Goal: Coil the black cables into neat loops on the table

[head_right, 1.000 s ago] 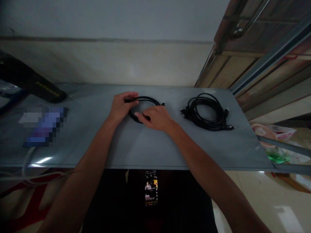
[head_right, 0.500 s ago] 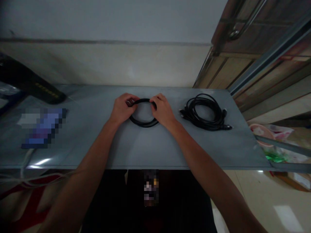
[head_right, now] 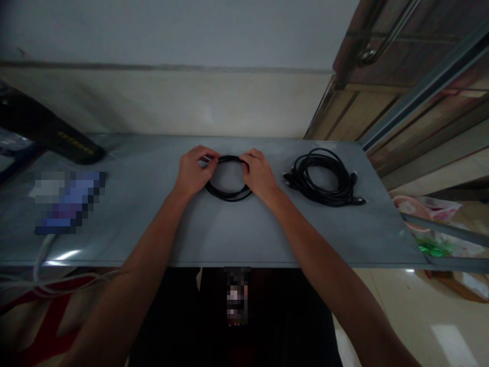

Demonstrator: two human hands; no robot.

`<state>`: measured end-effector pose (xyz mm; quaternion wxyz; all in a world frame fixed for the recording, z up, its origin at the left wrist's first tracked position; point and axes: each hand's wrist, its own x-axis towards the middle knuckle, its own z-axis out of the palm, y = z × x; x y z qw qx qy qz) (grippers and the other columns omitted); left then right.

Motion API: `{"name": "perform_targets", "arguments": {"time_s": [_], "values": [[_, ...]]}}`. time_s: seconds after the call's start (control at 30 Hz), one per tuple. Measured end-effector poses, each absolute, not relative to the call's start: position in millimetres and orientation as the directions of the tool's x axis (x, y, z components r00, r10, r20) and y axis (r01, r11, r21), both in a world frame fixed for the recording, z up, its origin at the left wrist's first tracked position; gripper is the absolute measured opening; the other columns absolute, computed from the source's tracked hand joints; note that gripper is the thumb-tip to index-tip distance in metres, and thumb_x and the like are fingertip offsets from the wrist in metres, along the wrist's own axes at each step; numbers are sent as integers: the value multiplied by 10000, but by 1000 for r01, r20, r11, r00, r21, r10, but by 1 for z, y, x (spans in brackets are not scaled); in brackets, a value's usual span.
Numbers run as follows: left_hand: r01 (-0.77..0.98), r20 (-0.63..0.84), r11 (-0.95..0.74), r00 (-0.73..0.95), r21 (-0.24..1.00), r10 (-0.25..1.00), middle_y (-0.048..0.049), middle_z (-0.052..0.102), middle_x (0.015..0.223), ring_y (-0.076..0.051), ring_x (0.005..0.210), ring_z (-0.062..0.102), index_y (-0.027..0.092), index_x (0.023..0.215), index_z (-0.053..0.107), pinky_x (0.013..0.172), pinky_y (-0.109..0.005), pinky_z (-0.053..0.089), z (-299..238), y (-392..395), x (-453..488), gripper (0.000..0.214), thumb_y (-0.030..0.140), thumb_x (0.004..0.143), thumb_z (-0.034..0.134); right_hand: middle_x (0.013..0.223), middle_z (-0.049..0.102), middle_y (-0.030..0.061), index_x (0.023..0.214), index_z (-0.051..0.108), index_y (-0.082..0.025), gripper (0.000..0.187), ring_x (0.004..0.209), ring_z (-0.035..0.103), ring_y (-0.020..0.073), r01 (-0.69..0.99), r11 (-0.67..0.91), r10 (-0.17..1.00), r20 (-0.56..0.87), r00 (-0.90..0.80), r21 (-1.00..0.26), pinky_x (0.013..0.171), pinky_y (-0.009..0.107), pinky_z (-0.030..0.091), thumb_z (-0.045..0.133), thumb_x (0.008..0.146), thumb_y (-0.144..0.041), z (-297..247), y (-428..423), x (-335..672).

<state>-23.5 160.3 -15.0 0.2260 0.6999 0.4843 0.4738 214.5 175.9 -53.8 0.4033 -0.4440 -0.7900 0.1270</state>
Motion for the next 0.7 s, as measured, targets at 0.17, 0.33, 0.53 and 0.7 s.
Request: {"name": "perform_targets", "arguments": {"time_s": [0.17, 0.33, 0.53, 0.7], "values": [[476, 491, -424, -19, 771, 871, -77, 796, 1083, -253, 1010, 717, 252, 993, 801, 1000, -397, 590, -14, 161, -26, 83, 252, 1012, 720, 1197, 766, 167, 1156, 824, -187, 254, 1195, 712, 339, 629, 562, 809, 516, -283, -536, 1176, 572, 572, 605, 1036, -143, -53, 174, 213], [432, 519, -424, -124, 796, 846, -55, 784, 1018, -224, 938, 711, 266, 1016, 765, 924, -362, 568, -19, 166, -31, 118, 367, 1070, 735, 1183, 766, 156, 1115, 792, -210, 194, 1170, 716, 340, 650, 588, 758, 608, -234, -482, 1148, 564, 578, 607, 1104, -265, -33, 166, 219], [472, 644, -524, -130, 709, 754, -56, 796, 947, -219, 834, 715, 271, 1019, 736, 800, -372, 579, -30, 174, -34, 255, 513, 1096, 716, 1313, 762, 147, 1282, 741, -240, 269, 1289, 700, 348, 809, 485, 679, 726, -109, -332, 1214, 596, 551, 616, 1137, -428, 14, 129, 277], [481, 664, -539, -130, 691, 736, -52, 804, 916, -203, 808, 714, 252, 1024, 742, 765, -356, 573, -31, 174, -32, 234, 451, 1125, 673, 1437, 726, 226, 1447, 690, -213, 650, 1385, 664, 430, 926, 305, 768, 632, -103, -220, 1230, 641, 539, 759, 1019, -696, 10, 81, 360]]}}
